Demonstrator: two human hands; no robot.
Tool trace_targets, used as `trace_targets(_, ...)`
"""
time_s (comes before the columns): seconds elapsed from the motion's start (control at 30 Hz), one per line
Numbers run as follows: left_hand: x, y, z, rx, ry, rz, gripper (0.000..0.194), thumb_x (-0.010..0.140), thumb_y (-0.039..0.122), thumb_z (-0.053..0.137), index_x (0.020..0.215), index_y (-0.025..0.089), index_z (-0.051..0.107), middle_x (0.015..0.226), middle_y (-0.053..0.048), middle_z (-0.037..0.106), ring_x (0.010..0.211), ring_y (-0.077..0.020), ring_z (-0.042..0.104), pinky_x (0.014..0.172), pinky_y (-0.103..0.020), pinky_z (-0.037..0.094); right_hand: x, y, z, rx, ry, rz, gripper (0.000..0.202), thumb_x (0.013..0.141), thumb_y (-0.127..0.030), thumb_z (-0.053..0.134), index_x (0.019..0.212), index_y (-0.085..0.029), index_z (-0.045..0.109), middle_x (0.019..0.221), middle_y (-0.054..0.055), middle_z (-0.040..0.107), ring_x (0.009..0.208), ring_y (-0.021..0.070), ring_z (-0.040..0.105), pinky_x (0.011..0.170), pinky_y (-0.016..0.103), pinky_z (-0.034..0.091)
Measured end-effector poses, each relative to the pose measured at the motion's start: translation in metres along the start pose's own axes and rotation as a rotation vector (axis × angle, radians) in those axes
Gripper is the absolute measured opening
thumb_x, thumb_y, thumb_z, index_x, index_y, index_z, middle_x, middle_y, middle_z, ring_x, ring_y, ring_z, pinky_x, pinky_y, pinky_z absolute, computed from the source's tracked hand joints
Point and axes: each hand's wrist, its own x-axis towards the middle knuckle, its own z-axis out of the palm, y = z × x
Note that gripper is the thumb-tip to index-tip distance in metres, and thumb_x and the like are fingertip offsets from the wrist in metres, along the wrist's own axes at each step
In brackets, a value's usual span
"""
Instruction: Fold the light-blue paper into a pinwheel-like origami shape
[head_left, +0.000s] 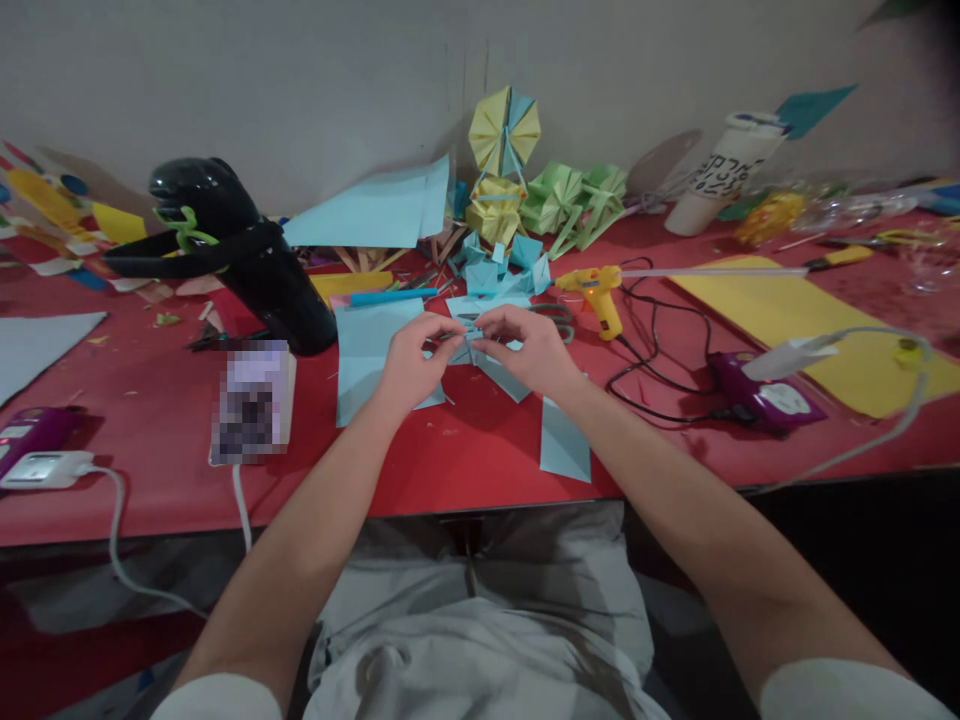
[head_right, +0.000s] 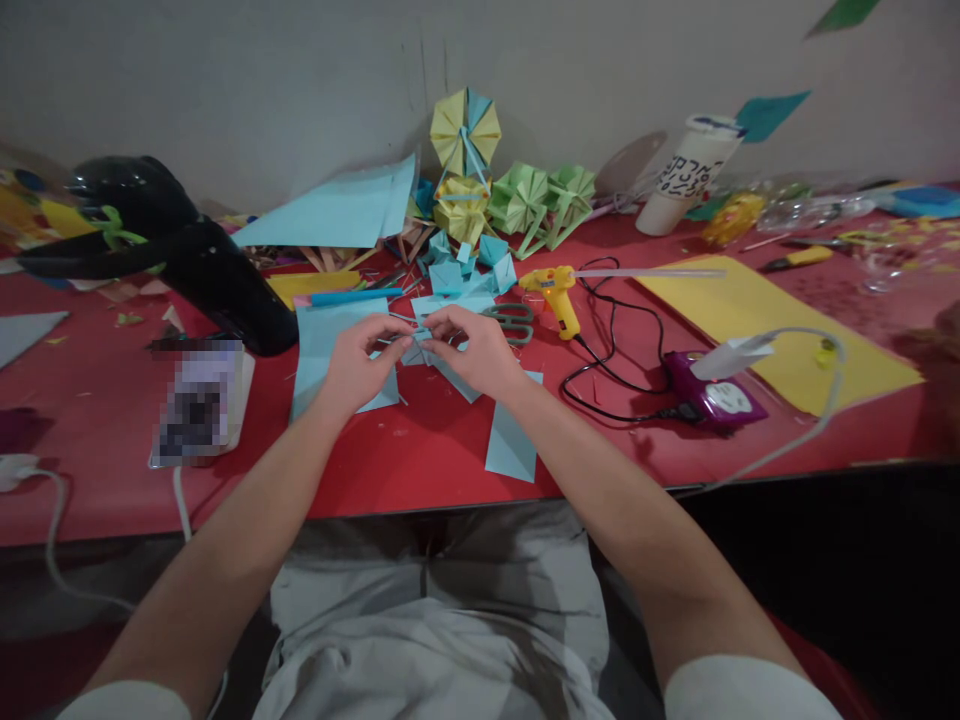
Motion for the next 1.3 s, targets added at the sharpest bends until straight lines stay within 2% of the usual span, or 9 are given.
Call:
trace_targets(0.2,-0.0002,-0.0005,-0.0002,0.017,-0.032,0.018,0.010,0.085,0.022,0.061,0.090,0.022,0.070,0.095,-0.006,0.068,0.089,-0.0164,0.063,0.072,-0.027,0.051,-0.0005,-0.0010,0.0003,-0.003,-0.008,-0.008,0.026,0.081,-0.044,0.069,0.091,-0.020,0.068,0.078,0.003,0.067,0.072,0.0152,0.062,0.070,0.032,0.052)
trace_targets(0.7,0.0007,-0.0043,0.0009,0.058,-0.070,0.019,0.008,0.086,0.018,0.059,0.088,0.020,0.066,0.093,-0.005,0.066,0.086,-0.0155,0.061,0.072,-0.027,0.049,-0.0010,-0.0035,0.0019,0.014,-0.042,0.003,0.024,0.082,-0.043,0.068,0.089,-0.020,0.069,0.081,0.003,0.068,0.072,0.0150,0.062,0.071,0.032,0.052)
trace_targets(1.0,0.0002,-0.0027,0.0005,0.081,-0.065,0.051,0.007,0.085,0.018,0.059,0.082,0.020,0.065,0.089,-0.004,0.066,0.084,-0.0164,0.060,0.070,-0.029,0.048,0.0000,-0.0050,0.0018,0.033,-0.067,0.028,0.031,0.080,-0.050,0.067,0.087,-0.019,0.064,0.078,0.002,0.066,0.068,0.0135,0.059,0.066,0.030,0.051)
trace_targets(1.3,-0.0002,-0.0014,0.0013,0.061,-0.064,0.028,0.007,0.084,0.018,0.061,0.085,0.020,0.067,0.092,-0.005,0.067,0.085,-0.0158,0.062,0.071,-0.028,0.049,0.0014,-0.0079,-0.0011,-0.062,-0.072,0.016,0.026,0.085,-0.045,0.064,0.079,-0.019,0.066,0.076,0.003,0.067,0.070,0.0150,0.059,0.068,0.031,0.049)
